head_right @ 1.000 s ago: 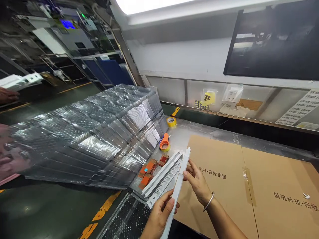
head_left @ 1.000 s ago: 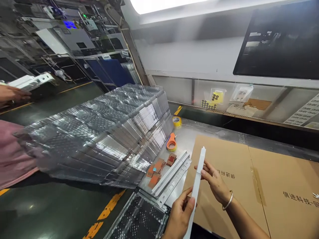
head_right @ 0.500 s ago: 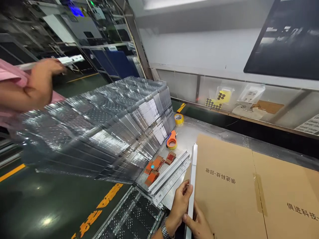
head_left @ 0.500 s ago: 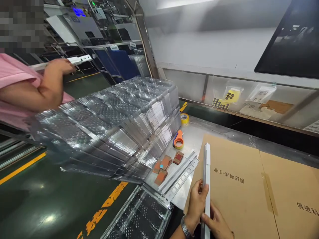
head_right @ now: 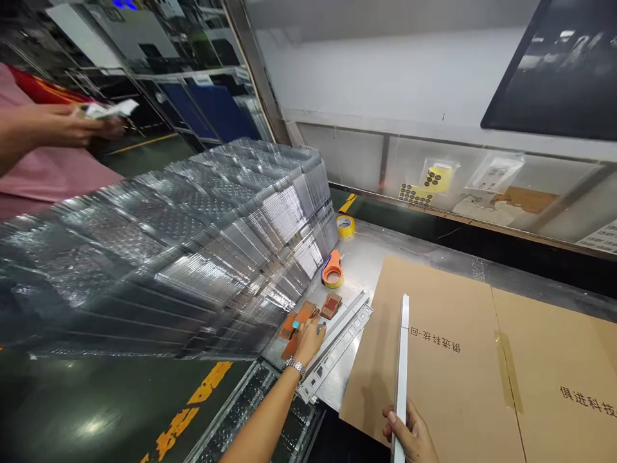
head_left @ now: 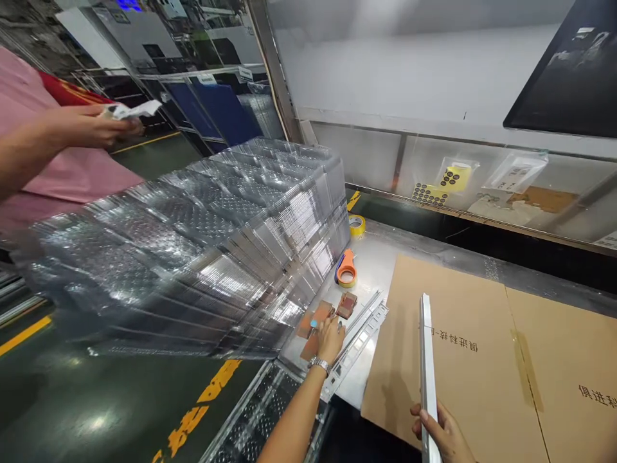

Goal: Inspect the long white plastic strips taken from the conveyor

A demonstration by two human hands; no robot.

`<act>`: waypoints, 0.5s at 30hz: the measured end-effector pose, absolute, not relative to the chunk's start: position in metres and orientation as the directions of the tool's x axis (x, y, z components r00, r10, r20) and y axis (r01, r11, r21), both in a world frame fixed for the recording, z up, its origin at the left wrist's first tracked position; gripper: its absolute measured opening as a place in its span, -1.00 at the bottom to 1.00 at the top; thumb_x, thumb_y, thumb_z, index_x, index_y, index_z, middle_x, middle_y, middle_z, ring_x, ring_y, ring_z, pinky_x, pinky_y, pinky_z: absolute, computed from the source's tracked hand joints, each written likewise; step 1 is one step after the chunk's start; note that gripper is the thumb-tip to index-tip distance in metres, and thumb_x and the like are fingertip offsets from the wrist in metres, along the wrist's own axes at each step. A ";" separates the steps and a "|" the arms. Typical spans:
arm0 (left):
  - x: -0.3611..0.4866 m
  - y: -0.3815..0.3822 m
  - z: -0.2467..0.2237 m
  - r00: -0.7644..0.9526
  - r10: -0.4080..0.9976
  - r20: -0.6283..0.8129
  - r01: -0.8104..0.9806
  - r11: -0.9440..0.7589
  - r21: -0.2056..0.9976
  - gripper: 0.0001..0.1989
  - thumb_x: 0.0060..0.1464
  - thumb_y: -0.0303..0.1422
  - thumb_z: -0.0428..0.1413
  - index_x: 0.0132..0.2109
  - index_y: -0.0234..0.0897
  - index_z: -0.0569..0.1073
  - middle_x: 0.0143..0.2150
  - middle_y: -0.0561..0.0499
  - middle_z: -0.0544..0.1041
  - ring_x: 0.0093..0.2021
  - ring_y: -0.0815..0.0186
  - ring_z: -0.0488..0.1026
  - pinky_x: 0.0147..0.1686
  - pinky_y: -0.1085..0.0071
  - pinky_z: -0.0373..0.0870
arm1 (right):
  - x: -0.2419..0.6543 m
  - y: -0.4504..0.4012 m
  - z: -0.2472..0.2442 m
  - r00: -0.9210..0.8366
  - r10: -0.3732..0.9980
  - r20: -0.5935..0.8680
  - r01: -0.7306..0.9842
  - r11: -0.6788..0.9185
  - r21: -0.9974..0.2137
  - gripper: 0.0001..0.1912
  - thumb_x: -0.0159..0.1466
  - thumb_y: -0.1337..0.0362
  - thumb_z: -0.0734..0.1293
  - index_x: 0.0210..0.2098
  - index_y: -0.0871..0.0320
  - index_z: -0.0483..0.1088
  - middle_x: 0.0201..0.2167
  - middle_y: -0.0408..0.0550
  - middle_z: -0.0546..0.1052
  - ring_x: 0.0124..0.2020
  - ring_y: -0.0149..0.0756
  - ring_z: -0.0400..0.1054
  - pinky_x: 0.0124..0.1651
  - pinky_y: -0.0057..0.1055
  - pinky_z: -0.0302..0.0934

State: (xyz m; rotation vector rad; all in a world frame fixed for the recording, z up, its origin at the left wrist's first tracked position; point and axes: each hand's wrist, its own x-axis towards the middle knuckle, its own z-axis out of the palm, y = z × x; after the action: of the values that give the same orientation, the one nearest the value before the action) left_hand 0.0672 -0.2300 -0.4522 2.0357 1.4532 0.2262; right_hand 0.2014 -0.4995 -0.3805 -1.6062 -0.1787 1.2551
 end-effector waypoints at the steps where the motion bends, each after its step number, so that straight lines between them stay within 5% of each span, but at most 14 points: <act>1: 0.066 -0.226 -0.455 0.408 0.885 -0.224 0.806 -0.233 0.544 -0.76 0.11 -0.34 0.06 -0.09 -0.35 0.38 -0.06 -0.09 0.41 0.03 0.14 0.30 0.05 0.04 0.20 | 0.198 -0.500 -0.382 0.450 0.627 -0.636 -0.462 -0.446 -0.767 -0.41 -0.08 -0.18 0.37 -0.30 0.19 0.37 -0.59 -0.11 0.40 -0.55 -0.34 0.26 -0.57 -0.45 0.09; 9: 0.065 -0.215 -0.474 0.537 0.771 -0.343 0.821 -0.384 0.423 -0.78 0.12 -0.26 0.05 -0.23 -0.36 0.42 -0.21 -0.04 0.47 -0.15 0.24 0.41 -0.10 0.14 0.35 | 0.186 -0.507 -0.398 0.435 0.592 -0.679 -0.536 -0.435 -0.723 -0.35 -0.08 -0.18 0.38 -0.21 0.22 0.31 -0.59 -0.14 0.40 -0.62 -0.42 0.23 -0.60 -0.50 0.02; 15: 0.061 -0.219 -0.482 0.563 0.772 -0.295 0.805 -0.431 0.407 -0.78 0.14 -0.27 0.03 -0.24 -0.38 0.42 -0.24 -0.02 0.47 -0.18 0.24 0.42 -0.14 0.17 0.38 | 0.188 -0.508 -0.394 0.457 0.569 -0.684 -0.550 -0.424 -0.720 -0.37 -0.09 -0.18 0.38 -0.25 0.21 0.34 -0.61 -0.16 0.38 -0.64 -0.41 0.23 -0.60 -0.47 0.02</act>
State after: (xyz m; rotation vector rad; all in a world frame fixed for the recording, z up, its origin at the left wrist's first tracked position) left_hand 0.0605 -0.2189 -0.4821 2.2919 1.2648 -0.0867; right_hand 0.1879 -0.5085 -0.3940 -1.5803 -0.0170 1.2406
